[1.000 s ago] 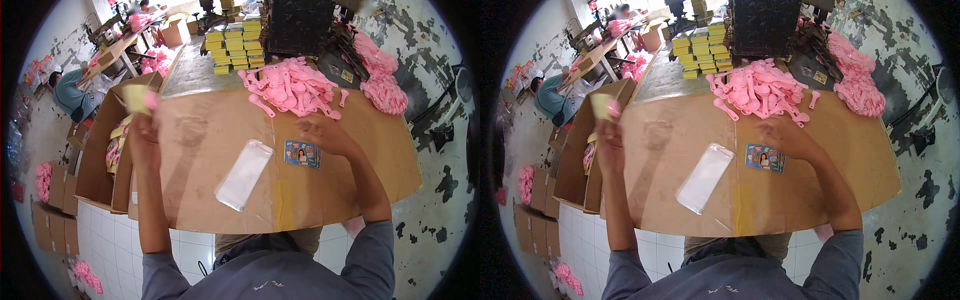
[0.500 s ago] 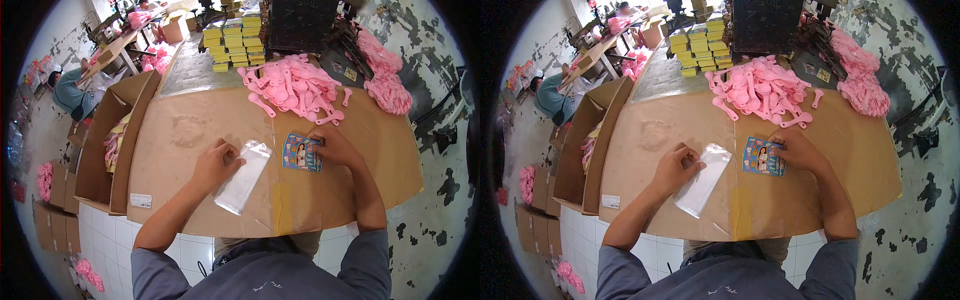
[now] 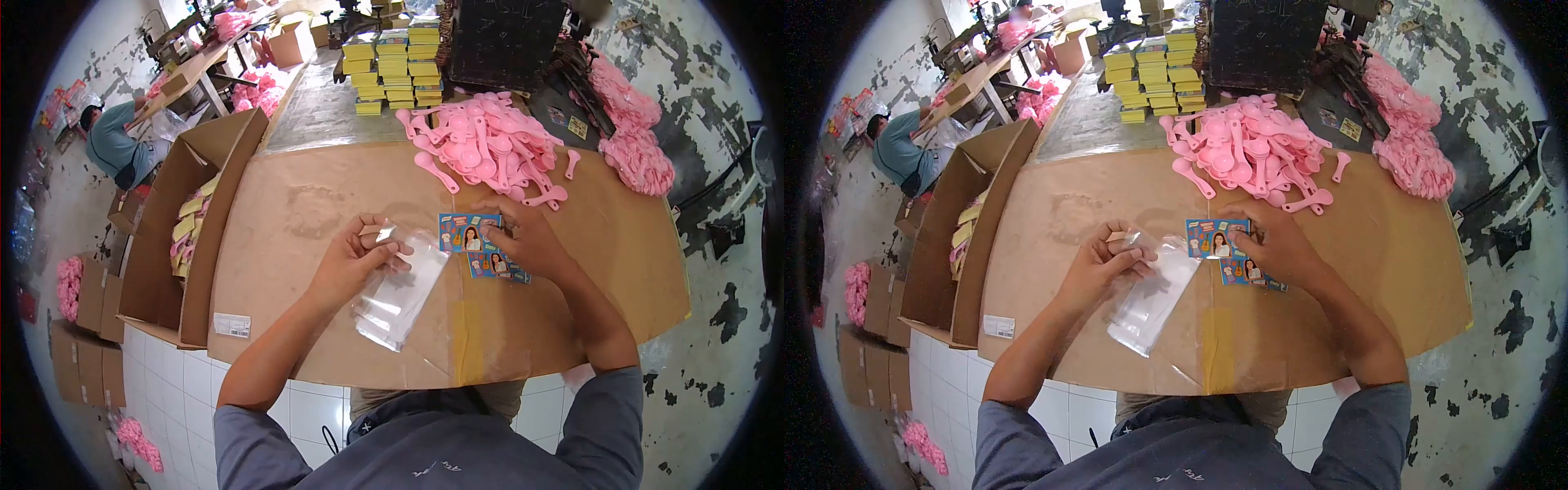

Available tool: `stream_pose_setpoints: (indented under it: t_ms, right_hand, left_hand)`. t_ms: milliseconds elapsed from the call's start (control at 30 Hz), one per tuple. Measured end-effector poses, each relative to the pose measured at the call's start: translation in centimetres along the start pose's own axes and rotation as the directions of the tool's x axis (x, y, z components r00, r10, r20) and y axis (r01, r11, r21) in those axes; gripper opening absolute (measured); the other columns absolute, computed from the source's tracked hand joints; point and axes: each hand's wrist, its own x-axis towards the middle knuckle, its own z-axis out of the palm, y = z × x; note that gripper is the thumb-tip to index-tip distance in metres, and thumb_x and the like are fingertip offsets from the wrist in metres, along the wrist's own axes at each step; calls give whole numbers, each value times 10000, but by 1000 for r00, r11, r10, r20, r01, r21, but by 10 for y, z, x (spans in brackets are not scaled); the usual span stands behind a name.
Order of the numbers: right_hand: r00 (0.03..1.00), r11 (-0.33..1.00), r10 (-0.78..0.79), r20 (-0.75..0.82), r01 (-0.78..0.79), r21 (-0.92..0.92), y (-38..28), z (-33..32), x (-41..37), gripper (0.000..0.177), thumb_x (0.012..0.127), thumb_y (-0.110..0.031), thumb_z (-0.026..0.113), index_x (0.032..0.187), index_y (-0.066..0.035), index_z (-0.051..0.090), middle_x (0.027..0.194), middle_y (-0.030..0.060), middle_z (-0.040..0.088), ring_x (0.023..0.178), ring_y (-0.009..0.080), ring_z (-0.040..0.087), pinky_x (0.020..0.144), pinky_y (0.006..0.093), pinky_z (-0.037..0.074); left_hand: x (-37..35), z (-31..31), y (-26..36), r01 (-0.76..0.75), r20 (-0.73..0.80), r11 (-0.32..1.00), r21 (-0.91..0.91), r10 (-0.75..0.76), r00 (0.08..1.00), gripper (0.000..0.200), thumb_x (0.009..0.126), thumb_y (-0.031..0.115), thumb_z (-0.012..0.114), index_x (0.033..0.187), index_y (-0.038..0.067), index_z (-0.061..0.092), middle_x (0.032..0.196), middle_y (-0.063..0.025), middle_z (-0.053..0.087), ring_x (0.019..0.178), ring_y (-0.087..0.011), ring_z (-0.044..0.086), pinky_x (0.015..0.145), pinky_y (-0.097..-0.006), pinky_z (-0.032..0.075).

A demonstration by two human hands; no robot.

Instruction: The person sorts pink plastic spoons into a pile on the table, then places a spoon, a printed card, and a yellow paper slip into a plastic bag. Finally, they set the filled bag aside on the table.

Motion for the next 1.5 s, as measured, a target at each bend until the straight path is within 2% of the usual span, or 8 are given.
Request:
stream_pose_setpoints:
  t_ms: [300, 400, 500, 700, 900, 1067, 1167, 1500]
  right_hand:
    - [996, 938, -85, 10, 77, 338, -20, 20, 25, 333, 943, -25, 654, 1276, -14, 646, 1070, 85, 703, 904, 112, 661, 799, 295, 545]
    - [951, 937, -262, 162, 291, -193, -31, 13, 27, 353, 949, -41, 664, 1300, -9, 639, 1017, 102, 695, 859, 117, 656, 726, 291, 517]
    - [846, 822, -471, 250, 523, -224, -41, 21, 29, 309, 954, -64, 676, 1259, -10, 671, 965, 95, 692, 821, 127, 645, 684, 290, 491]
    - [997, 898, -58, -42, 71, 433, -24, 66, 15, 190, 970, -119, 685, 1127, -26, 735, 963, 66, 706, 856, 130, 644, 699, 292, 508]
    - [882, 893, -446, 153, 450, 10, -25, 51, 12, 197, 955, -161, 687, 1075, -8, 716, 944, 86, 698, 873, 257, 669, 759, 372, 527]
    - [994, 720, 99, 51, -36, -693, -4, -45, 22, 169, 869, -118, 658, 989, -4, 692, 980, 166, 693, 928, 351, 654, 835, 428, 511]
    - [992, 646, -124, 2, 82, -758, 68, -84, 14, 153, 872, -112, 652, 986, -15, 683, 971, 162, 682, 922, 355, 653, 831, 431, 507]
    - [997, 980, -30, 65, 42, -194, -15, -40, 10, 260, 893, -52, 753, 1137, -38, 662, 998, 47, 643, 865, 152, 656, 750, 325, 536]
  left_hand:
    - [-5, 0, -1, -61, 34, 979, 195, 56, 998, 563, 950, 67, 745, 1431, 0, 460, 968, -127, 780, 821, -110, 722, 745, -246, 555]
    - [-6, 1, -5, -107, 63, 965, 238, 95, 994, 599, 948, 53, 744, 1463, -10, 446, 978, -128, 780, 862, -90, 706, 770, -238, 538]
    - [-10, 9, -5, -134, 117, 933, 333, 100, 988, 600, 958, 36, 725, 1484, -8, 441, 983, -117, 779, 896, -83, 693, 789, -245, 535]
    - [-8, 9, -13, -175, 86, 935, 310, 156, 984, 552, 970, 20, 698, 1474, 22, 472, 976, -85, 777, 885, -77, 683, 764, -230, 529]
    - [-13, 11, -3, -112, 73, 928, 354, 91, 993, 466, 982, 15, 679, 1422, 11, 525, 969, -81, 768, 862, -74, 679, 730, -225, 541]
    - [-7, 8, -10, -104, 6, 965, 240, 106, 994, 388, 999, 41, 666, 1372, -10, 571, 967, -67, 760, 833, -54, 676, 680, -220, 534]
    - [-6, 6, -12, -109, 16, 973, 205, 108, 994, 377, 1003, 50, 664, 1364, -12, 576, 976, -71, 760, 814, -48, 675, 654, -207, 525]
    - [-8, 11, -10, -111, 66, 976, 186, 100, 993, 365, 998, 34, 663, 1351, -11, 585, 1004, -86, 756, 841, -58, 673, 709, -217, 534]
